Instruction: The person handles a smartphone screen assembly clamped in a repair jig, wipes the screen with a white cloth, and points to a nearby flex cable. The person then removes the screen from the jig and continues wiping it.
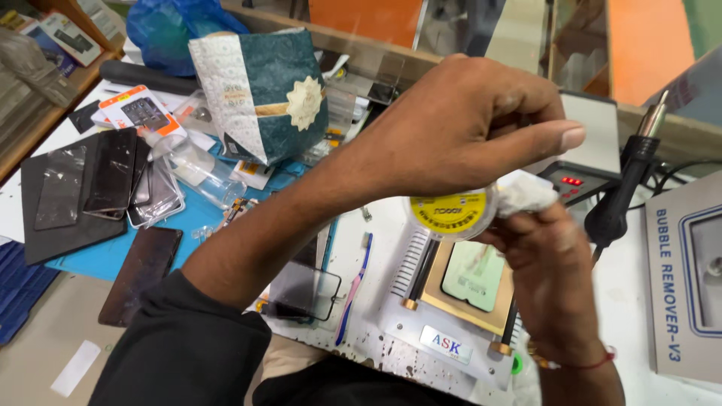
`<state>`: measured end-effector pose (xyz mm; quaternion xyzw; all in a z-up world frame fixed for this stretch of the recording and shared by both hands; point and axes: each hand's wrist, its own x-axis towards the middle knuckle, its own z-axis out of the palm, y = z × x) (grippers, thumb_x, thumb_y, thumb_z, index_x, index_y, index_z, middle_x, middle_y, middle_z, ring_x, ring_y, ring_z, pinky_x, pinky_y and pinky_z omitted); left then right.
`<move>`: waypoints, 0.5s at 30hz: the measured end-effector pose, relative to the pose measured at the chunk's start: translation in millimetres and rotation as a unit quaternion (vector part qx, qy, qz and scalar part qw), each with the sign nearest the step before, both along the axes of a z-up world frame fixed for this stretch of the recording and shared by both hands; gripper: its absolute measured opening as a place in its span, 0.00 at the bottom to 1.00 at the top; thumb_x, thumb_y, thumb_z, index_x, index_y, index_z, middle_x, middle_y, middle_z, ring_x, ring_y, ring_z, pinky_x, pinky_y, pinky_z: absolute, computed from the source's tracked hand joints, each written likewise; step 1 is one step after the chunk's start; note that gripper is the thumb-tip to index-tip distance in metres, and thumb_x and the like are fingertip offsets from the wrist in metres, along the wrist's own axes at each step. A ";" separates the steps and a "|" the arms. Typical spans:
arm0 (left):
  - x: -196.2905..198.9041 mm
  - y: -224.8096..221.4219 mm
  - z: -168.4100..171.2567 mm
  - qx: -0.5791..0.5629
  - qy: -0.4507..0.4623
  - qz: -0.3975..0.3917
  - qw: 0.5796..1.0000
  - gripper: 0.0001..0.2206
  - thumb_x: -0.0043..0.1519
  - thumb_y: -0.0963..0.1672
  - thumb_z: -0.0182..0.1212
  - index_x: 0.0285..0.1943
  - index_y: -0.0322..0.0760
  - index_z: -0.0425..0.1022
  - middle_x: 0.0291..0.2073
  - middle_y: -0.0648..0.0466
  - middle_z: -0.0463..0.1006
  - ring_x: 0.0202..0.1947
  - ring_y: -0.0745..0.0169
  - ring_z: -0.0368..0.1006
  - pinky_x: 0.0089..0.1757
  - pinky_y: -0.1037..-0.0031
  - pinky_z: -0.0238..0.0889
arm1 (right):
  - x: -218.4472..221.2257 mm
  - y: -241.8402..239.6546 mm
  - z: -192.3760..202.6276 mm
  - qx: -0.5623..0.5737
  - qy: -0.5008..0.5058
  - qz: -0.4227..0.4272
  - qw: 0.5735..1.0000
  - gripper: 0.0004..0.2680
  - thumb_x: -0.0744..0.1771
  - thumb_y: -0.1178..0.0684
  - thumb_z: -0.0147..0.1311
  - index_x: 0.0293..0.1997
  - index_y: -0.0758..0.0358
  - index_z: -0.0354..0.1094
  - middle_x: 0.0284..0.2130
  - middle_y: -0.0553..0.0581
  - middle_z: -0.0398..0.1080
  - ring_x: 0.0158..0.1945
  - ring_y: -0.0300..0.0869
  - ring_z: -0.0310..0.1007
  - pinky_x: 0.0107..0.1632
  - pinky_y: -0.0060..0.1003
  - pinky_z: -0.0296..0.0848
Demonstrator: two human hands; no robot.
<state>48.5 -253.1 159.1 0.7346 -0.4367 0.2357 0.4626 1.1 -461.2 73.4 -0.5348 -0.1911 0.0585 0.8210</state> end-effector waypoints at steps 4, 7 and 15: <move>12.7 -12.4 6.4 0.016 -0.036 0.078 0.996 0.14 0.69 0.50 0.61 0.37 0.37 0.81 0.19 0.57 0.76 0.20 0.74 0.69 0.27 0.73 0.60 | 6.5 17.4 4.1 -0.085 -0.108 0.026 0.990 0.26 0.66 0.40 0.62 0.64 0.72 0.61 0.53 0.62 0.73 0.58 0.47 0.74 0.64 0.44 0.70; 16.9 -14.9 3.6 -0.027 -0.036 0.082 0.996 0.13 0.69 0.50 0.61 0.41 0.37 0.82 0.20 0.59 0.76 0.21 0.75 0.70 0.27 0.74 0.61 | 6.9 19.0 3.1 -0.111 -0.114 -0.002 0.987 0.18 0.68 0.48 0.60 0.59 0.74 0.67 0.47 0.63 0.77 0.52 0.47 0.78 0.59 0.42 0.75; 26.1 -0.2 -9.4 -0.054 0.033 0.082 0.995 0.15 0.71 0.49 0.62 0.43 0.33 0.83 0.21 0.57 0.75 0.24 0.75 0.65 0.28 0.77 0.59 | 5.3 5.2 -7.5 -0.096 -0.192 -0.035 0.976 0.09 0.74 0.55 0.54 0.45 0.73 0.71 0.38 0.64 0.77 0.41 0.42 0.76 0.51 0.41 0.76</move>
